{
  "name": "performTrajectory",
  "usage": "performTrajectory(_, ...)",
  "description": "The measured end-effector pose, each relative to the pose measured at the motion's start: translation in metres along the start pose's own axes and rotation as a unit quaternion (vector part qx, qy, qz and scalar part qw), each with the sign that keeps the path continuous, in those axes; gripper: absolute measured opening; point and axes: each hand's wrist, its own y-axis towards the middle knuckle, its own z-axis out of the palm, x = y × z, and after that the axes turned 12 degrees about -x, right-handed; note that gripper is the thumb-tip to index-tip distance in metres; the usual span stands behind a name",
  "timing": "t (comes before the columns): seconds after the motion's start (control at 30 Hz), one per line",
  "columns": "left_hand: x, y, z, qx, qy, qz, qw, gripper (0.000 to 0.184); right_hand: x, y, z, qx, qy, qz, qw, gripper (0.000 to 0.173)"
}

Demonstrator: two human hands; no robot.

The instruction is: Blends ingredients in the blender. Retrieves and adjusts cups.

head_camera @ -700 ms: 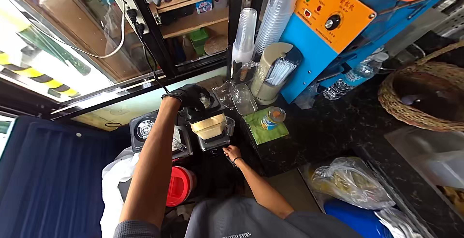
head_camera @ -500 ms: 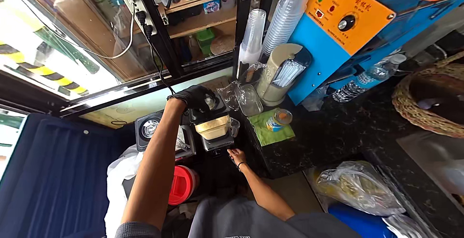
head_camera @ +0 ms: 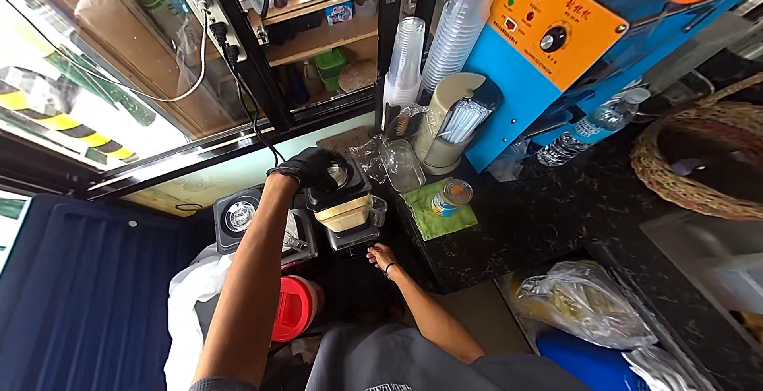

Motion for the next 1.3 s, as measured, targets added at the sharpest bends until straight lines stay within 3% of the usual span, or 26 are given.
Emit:
performTrajectory(0.17, 0.025, 0.004, 0.059, -0.092, -0.012, 0.071, 0.993, 0.066, 0.000, 0.003, 0.001, 0.009, 0.008, 0.011, 1.000, 0.033)
performTrajectory(0.33, 0.023, 0.006, 0.067, -0.082, 0.014, 0.047, 0.995, 0.073, 0.004, 0.000, -0.001, -0.013, -0.055, -0.018, 0.998, 0.034)
performTrajectory(0.4, 0.020, 0.005, 0.066, -0.088, 0.016, 0.043, 0.995, 0.072, 0.023, -0.020, -0.014, -0.119, -0.123, -0.124, 0.977, 0.039)
performTrajectory(0.47, 0.020, 0.006, 0.068, -0.099, 0.016, 0.043, 0.994, 0.071, 0.045, -0.038, -0.030, -0.229, -0.034, -0.321, 0.919, 0.052)
performTrajectory(0.53, 0.020, 0.009, 0.073, -0.106, 0.018, 0.038, 0.994, 0.066, 0.073, -0.049, -0.044, -0.220, 0.046, -0.481, 0.848, 0.065)
performTrajectory(0.57, 0.020, 0.010, 0.076, -0.108, 0.025, 0.033, 0.993, 0.064, 0.088, -0.054, -0.049, -0.173, 0.051, -0.516, 0.837, 0.065)
performTrajectory(0.63, 0.018, 0.010, 0.078, -0.117, 0.033, 0.025, 0.992, 0.061, 0.113, -0.055, -0.047, -0.094, 0.061, -0.520, 0.847, 0.049)
performTrajectory(0.73, 0.018, 0.006, 0.084, -0.144, 0.018, 0.032, 0.989, 0.056, 0.122, -0.038, -0.038, -0.043, 0.124, -0.490, 0.862, 0.027)
performTrajectory(0.93, 0.014, -0.001, 0.094, -0.190, 0.014, 0.008, 0.982, 0.058, 0.124, -0.032, -0.020, -0.107, 0.185, -0.552, 0.806, 0.027)
performTrajectory(1.07, 0.011, 0.001, 0.087, -0.141, 0.019, -0.028, 0.989, 0.062, 0.131, -0.034, -0.028, -0.059, 0.162, -0.538, 0.825, 0.018)
performTrajectory(1.13, 0.008, -0.002, 0.080, -0.138, 0.019, -0.013, 0.990, 0.060, 0.127, -0.037, -0.037, -0.021, 0.156, -0.498, 0.853, 0.023)
performTrajectory(1.23, -0.023, -0.016, 0.040, -0.046, 0.029, -0.005, 0.998, 0.061, 0.085, -0.029, -0.056, -0.023, 0.135, -0.464, 0.875, 0.064)
performTrajectory(1.3, -0.013, -0.015, 0.037, -0.057, 0.007, 0.007, 0.998, 0.062, 0.046, -0.021, -0.055, -0.087, 0.110, -0.390, 0.910, 0.056)
